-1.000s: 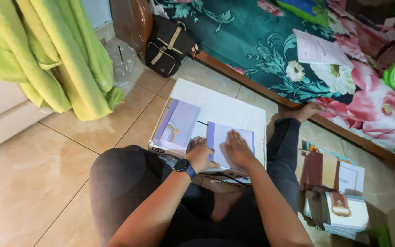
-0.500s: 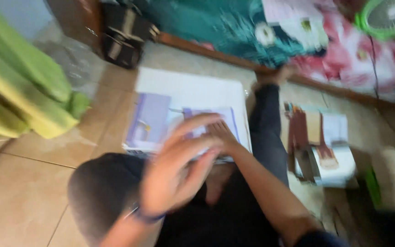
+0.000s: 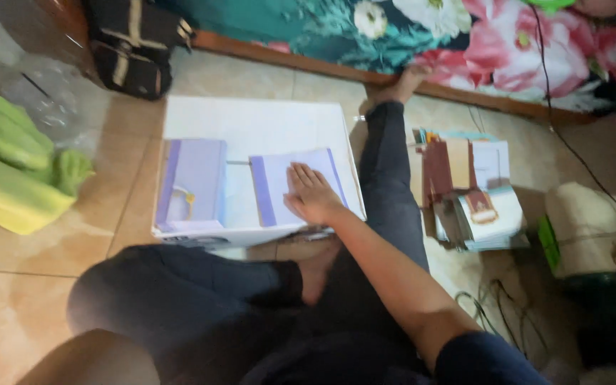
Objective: The person is sitting on the floor, picking up purple and white folders, opening them, and flipping through the pages to inspect the contents.
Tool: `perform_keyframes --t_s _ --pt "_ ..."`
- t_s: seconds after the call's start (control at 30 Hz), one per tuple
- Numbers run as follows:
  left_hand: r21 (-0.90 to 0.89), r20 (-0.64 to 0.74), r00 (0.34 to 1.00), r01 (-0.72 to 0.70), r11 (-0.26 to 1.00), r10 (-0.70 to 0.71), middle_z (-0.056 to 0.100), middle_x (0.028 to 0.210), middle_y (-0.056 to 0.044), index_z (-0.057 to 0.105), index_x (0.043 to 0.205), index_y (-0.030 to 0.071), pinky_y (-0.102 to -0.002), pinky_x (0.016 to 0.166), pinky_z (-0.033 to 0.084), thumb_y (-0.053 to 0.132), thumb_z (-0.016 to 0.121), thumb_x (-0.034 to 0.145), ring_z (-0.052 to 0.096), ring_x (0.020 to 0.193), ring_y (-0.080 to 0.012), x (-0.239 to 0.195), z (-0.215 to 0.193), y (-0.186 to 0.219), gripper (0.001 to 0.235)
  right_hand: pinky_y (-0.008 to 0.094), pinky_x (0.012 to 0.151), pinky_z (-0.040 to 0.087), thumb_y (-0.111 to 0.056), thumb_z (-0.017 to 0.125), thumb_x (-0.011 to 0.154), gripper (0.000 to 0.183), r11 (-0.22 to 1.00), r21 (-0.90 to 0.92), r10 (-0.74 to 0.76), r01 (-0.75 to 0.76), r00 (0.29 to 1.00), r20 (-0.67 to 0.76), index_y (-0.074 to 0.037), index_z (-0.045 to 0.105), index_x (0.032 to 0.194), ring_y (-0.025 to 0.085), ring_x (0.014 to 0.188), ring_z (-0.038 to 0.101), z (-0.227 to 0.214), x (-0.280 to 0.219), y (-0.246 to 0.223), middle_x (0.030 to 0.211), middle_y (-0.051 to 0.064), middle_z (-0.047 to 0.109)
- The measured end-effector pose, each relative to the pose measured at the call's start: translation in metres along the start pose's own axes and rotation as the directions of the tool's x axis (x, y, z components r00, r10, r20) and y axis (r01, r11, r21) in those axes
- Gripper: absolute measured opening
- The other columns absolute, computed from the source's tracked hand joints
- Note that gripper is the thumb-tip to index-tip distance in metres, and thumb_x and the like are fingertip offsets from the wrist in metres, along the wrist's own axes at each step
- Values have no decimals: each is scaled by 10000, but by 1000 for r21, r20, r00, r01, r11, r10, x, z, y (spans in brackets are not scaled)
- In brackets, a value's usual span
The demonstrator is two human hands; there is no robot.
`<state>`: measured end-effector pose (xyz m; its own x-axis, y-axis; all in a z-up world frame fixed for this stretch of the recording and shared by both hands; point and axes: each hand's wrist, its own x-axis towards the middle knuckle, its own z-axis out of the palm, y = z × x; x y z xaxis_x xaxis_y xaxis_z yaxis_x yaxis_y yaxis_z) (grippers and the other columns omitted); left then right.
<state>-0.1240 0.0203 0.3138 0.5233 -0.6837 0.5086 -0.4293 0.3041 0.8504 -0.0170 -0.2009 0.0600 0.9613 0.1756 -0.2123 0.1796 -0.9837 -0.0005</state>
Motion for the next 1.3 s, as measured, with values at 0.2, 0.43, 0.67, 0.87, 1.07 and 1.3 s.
perform_keyframes --t_s 0.2,0.43,0.67,0.87,1.07,1.3 --pt "-138 73 993 105 985 -95 417 1499 -104 401 1307 84 -365 1119 387 48 656 868 443 1358 -257 -12 -15 -64 509 440 1272 115 -534 300 1043 765 1000 19 -6 6 1000 -8 -59 180 1631 325 1584 139 0 -6 3 1703 178 181" --pt "-277 193 961 247 929 -197 340 1561 -90 306 1407 104 -360 1152 345 64 647 868 374 1409 -239 -32 27 -76 639 472 1261 126 -492 279 1036 759 994 111 4 -6 1000 20 -40 172 1637 333 1584 144 -5 -5 -3 1704 190 176" --pt "-370 299 905 401 838 -301 264 1623 -76 212 1508 125 -355 1185 303 81 638 868 304 1460 -221 -68 58 -142 770 477 1264 121 -529 275 1027 784 995 96 -6 5 1000 3 -36 191 1631 344 1583 147 0 1 0 1702 196 182" --pt "-471 418 845 515 716 -333 198 1676 -64 131 1594 142 -351 1213 268 96 630 868 244 1503 -206 -75 90 -209 883 455 1275 104 -564 238 1026 793 998 56 22 -24 999 37 -73 166 1644 320 1591 125 2 -4 5 1716 158 162" --pt "-479 476 800 585 654 -366 161 1710 -65 88 1649 156 -363 1237 243 111 632 857 204 1538 -210 -97 120 -327 962 443 1279 74 -588 196 1030 795 999 23 25 -26 999 26 -98 132 1653 296 1594 92 11 5 9 1725 131 126" --pt "-291 207 931 352 890 -300 309 1528 -104 247 1469 127 -418 1182 314 73 631 842 311 1405 -275 -125 52 -175 737 455 1278 137 -578 275 1021 794 998 53 20 -19 1000 -19 -98 178 1646 313 1586 156 10 3 8 1713 148 185"
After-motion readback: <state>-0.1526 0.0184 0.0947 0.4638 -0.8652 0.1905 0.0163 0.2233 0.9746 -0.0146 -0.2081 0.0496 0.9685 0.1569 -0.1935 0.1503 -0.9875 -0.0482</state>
